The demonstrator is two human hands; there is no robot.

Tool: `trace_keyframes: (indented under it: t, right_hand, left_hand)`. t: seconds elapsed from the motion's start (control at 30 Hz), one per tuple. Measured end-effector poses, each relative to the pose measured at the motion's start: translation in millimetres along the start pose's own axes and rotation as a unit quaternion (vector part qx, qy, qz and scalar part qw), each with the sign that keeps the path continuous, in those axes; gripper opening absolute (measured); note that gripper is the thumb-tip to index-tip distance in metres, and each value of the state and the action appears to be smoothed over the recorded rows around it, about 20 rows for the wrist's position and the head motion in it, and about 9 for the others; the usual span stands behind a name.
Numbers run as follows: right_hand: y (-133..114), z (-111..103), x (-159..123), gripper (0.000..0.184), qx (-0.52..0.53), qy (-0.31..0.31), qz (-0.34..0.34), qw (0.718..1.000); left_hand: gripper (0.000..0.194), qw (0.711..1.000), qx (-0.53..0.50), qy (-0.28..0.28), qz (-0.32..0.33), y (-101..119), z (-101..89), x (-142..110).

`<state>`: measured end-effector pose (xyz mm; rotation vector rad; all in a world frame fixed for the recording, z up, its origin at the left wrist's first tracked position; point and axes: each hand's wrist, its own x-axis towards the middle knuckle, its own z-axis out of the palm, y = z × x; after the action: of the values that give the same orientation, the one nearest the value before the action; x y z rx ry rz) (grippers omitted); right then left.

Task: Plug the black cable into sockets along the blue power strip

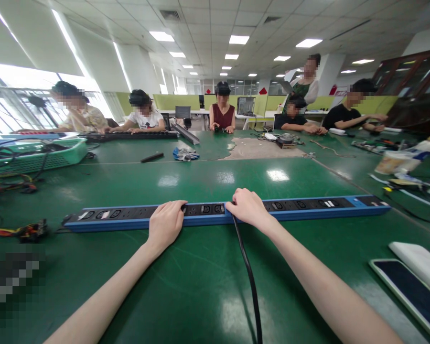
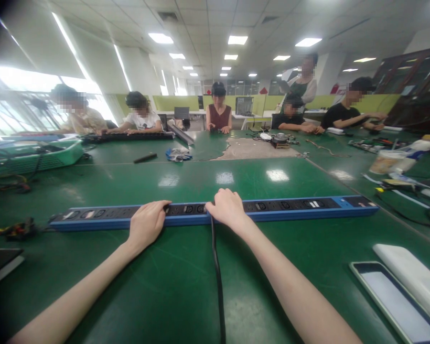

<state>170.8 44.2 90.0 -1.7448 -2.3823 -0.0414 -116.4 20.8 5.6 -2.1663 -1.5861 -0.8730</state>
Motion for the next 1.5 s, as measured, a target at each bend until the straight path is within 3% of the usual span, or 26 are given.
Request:
trace_keyframes:
  t: [0.47, 0.6, 0.73, 0.83, 1.23, 1.5]
  right_hand:
    - [-5.5, 12.7, -12.0, 0.04, 0.047, 0.031, 0.003, 0.998]
    - [-4.9, 13.4, -12.5, 0.041, 0.055, 0.02, 0.017, 0.998]
    - [-3.3, 14.8, -13.4, 0.042, 0.053, 0.035, 0.013, 0.998]
    - [-1.5, 14.5, -11.3, 0.043, 0.052, 0.013, 0.013, 0.998]
    - [-0.6, 11.0, -10.7, 0.046, 0.045, -0.007, 0.014, 0.999]
    - [2.5, 5.4, -10.8, 0.04, 0.053, 0.041, 0.015, 0.998]
  left_hand:
    - [0.037, 1.0, 0.009, 0.005, -0.003, 1.6, 1.7, 0.0]
    - [0.046, 0.998, -0.014, 0.011, 0.055, 38.4, -1.0, -2.0]
    - [0.061, 0.986, -0.023, -0.057, 0.153, 89.8, -2.4, -7.8]
    - [0.067, 0.983, -0.022, -0.085, 0.16, 106.2, -1.9, -10.8]
    - [0.074, 0.982, -0.024, -0.1, 0.159, 103.1, 0.2, -11.4]
    - [0.076, 0.982, -0.026, -0.098, 0.162, 103.4, 1.0, -11.3]
